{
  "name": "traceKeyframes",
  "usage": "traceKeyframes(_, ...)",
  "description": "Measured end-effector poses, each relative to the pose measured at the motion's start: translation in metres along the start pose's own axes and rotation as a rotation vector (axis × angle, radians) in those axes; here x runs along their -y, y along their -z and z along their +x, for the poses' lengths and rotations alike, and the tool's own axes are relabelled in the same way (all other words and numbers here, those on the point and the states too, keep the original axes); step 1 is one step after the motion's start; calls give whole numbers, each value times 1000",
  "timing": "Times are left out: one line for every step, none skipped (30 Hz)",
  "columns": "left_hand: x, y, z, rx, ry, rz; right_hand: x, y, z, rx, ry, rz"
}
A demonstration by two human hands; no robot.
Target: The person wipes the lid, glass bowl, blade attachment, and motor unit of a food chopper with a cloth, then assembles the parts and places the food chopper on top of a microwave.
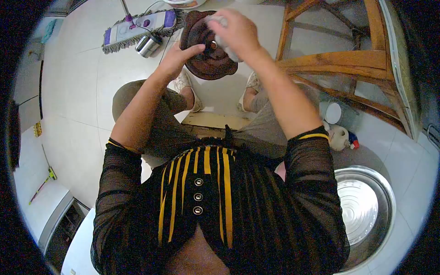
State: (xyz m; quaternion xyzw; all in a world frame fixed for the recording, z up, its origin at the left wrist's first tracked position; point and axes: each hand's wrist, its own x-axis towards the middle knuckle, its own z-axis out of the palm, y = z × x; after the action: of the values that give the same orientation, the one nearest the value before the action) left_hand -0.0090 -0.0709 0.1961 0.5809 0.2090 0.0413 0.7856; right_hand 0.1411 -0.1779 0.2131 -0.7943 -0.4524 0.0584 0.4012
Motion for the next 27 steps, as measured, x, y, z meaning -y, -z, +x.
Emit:
traceKeyframes(3, 2, 1, -2, 0, -5, 14, -3, -7, 5, 1, -3)
traceKeyframes(6, 5, 2, 2, 29, 71, 28, -5, -13, 35, 105, -21)
traceKeyframes(8, 6, -1, 4, 63, 149, 35, -7, -17, 65, 206, -34)
traceKeyframes(6, 6, -2, 25, 75, 172, 32, -10, -17, 56, 229, -31)
traceKeyframes(9, 7, -2, 24, 78, 176, 27, -11, -16, 53, 228, -26)
traceKeyframes(15, 8, 0, 27, 76, 168, 20, -10, -11, 50, 161, -11)
traceKeyframes(15, 6, 2, 29, 71, 157, 11, -10, -5, 47, 96, 1)
traceKeyframes(15, 5, 1, 35, 64, 99, 1, -11, 1, -37, 64, -66)
traceKeyframes(14, 4, 0, 37, 62, 101, -7, -10, 6, -40, 65, -68)
traceKeyframes(14, 2, 0, 25, 47, 97, -14, -8, 9, -45, 12, -85)
traceKeyframes(13, 0, 0, 14, 34, 91, -21, -7, 9, -48, -43, -103)
traceKeyframes(12, 0, -1, 17, 34, 89, -15, -7, 7, -83, 11, -123)
traceKeyframes(11, 0, -1, 20, 49, 76, -6, -9, 3, -82, 13, -127)
traceKeyframes(11, 1, -1, 21, 66, 65, 4, -13, -3, -70, 116, -40)
traceKeyframes(11, 1, -1, 19, 66, 65, 16, -15, -10, -58, 218, 49)
traceKeyframes(13, 2, -1, -19, 61, 102, 29, -14, -18, 25, 258, 19)
traceKeyframes(15, 2, -1, -57, 56, 140, 27, -16, -17, 25, 256, 23)
traceKeyframes(14, 2, -2, -57, 60, 143, 23, -17, -15, 44, 238, 5)
traceKeyframes(11, 2, -3, -16, 91, 134, 18, -17, -13, 61, 219, -15)
traceKeyframes(8, 2, -2, 25, 116, 124, 14, -15, -8, 28, 215, -14)
traceKeyframes(10, 1, -1, 25, 112, 125, 6, -14, -2, 26, 218, -15)
traceKeyframes(15, 1, -1, 15, 78, 111, -3, -12, 4, -2, 174, -104)
traceKeyframes(19, 1, -1, 4, 44, 99, -12, -9, 6, -31, 130, -191)
traceKeyframes(20, 0, -1, 21, 39, 95, -13, -1, 9, -13, 125, -245)
traceKeyframes(20, 1, -2, 23, 39, 96, -12, 0, 8, -15, 123, -245)
traceKeyframes(21, 2, -3, 21, 43, 129, -11, 1, 3, 7, 151, -252)
traceKeyframes(23, 1, -3, 17, 43, 159, -8, 4, -1, 30, 183, -261)
